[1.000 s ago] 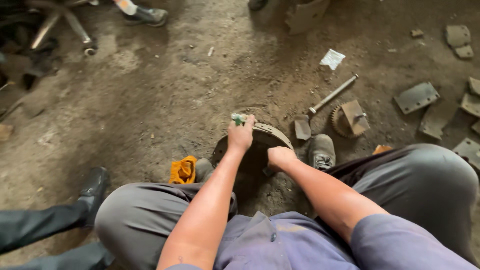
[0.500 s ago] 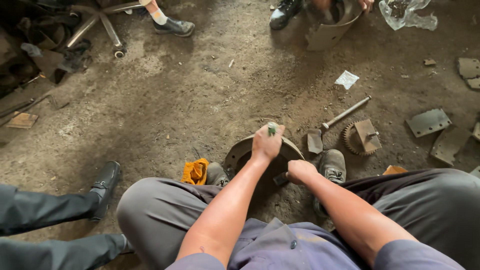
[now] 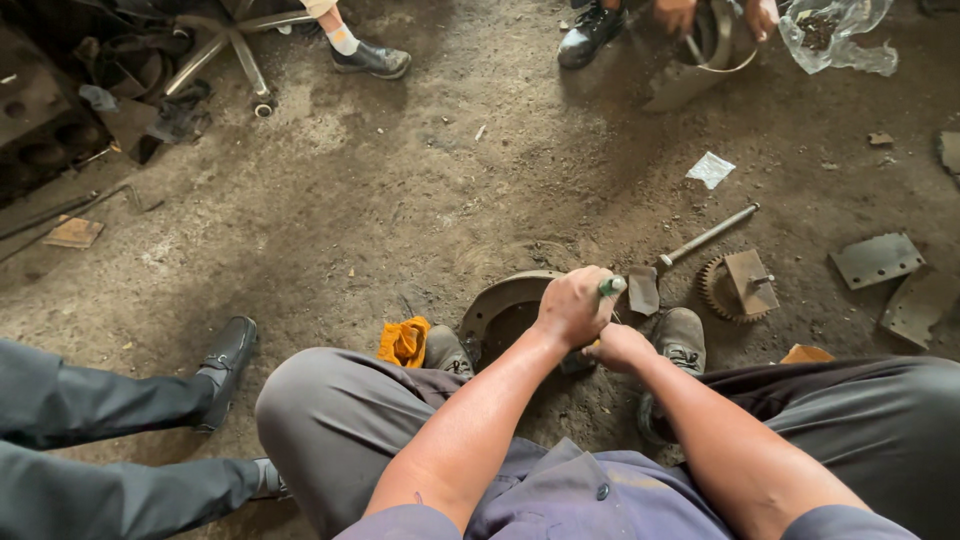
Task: The person uses a hammer and a punch to drive rivets into a brake shoe lining while sitting on the floor of a workshop.
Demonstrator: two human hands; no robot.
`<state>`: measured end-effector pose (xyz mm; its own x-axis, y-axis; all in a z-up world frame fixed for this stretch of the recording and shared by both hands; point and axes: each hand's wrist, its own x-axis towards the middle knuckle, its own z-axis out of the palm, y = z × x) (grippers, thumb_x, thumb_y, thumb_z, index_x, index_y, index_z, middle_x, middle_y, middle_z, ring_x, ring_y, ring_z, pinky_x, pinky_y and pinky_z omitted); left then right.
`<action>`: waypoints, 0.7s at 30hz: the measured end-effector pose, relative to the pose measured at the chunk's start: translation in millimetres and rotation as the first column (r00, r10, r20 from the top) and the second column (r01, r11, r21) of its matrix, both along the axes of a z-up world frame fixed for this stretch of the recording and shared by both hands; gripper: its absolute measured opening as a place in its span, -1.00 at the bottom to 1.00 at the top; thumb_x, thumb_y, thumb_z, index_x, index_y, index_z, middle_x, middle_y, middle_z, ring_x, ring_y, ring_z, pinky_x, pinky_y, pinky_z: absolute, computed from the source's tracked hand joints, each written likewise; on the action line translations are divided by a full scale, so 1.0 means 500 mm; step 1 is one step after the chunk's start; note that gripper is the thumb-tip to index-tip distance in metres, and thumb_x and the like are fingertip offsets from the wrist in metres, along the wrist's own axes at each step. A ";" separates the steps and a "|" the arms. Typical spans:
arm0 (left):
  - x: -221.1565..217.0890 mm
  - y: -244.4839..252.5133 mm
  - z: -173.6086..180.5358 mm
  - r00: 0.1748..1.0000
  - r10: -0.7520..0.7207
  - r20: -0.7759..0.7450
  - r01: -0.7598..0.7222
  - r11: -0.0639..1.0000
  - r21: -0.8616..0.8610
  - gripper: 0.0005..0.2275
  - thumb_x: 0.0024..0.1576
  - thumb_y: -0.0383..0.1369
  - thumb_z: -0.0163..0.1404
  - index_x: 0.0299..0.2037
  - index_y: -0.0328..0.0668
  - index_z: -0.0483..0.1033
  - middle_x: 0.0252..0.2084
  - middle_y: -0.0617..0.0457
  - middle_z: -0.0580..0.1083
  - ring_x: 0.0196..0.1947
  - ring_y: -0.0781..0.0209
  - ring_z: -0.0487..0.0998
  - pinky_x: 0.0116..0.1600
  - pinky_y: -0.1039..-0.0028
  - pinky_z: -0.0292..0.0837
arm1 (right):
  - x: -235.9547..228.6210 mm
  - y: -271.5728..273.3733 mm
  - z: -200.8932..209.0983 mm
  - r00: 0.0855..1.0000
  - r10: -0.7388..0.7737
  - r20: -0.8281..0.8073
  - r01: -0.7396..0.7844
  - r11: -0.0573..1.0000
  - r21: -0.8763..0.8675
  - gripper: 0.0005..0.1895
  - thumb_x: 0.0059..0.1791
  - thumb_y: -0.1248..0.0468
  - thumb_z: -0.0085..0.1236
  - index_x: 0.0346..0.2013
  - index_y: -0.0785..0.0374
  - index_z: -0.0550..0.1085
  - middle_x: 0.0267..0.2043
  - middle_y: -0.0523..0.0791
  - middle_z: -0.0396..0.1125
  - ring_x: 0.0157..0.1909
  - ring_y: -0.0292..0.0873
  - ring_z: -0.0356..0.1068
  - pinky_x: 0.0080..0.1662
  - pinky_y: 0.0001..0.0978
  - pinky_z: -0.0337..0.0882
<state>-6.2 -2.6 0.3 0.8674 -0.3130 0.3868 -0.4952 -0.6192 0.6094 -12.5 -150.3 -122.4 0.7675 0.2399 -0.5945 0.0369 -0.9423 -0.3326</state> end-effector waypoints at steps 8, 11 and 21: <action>-0.005 0.021 -0.074 0.890 0.182 -0.417 -0.146 0.982 0.117 -0.72 0.22 -0.10 0.00 -0.20 -0.13 0.60 -0.22 -0.16 0.58 -0.18 -0.19 0.60 -0.09 0.07 0.48 | -0.005 0.009 0.011 0.996 -0.009 0.087 -0.004 0.989 0.148 -0.62 -0.12 0.11 0.25 -0.04 0.14 0.58 -0.10 0.06 0.50 0.00 0.12 0.48 0.04 -0.04 0.44; -0.008 0.044 -0.133 0.788 0.255 -0.560 -0.168 0.965 0.202 -0.68 0.18 -0.03 0.03 -0.15 -0.08 0.63 -0.14 -0.16 0.59 -0.10 -0.20 0.58 -0.03 0.06 0.47 | -0.001 0.011 0.018 0.988 -0.126 -0.093 0.139 0.978 0.154 -0.54 -0.16 0.11 0.25 0.01 0.15 0.53 -0.14 0.05 0.55 -0.07 0.07 0.59 0.02 -0.11 0.51; 0.003 0.014 -0.205 0.599 0.233 -0.766 -0.121 0.972 0.202 -0.61 0.06 0.05 0.11 -0.15 -0.07 0.68 -0.14 -0.20 0.61 -0.06 -0.16 0.63 0.05 0.16 0.51 | 0.009 -0.008 -0.095 0.999 -0.048 -0.014 0.050 0.984 0.173 -0.52 -0.18 -0.03 0.33 -0.21 0.31 0.60 -0.18 0.12 0.51 -0.06 0.13 0.52 -0.02 -0.06 0.50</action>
<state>-4.7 4.4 -102.1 0.8633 -0.1128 -0.4919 0.2610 -0.7345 0.6264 -8.1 -154.2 -169.8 0.7751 0.3025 -0.5548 -0.0119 -0.8708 -0.4915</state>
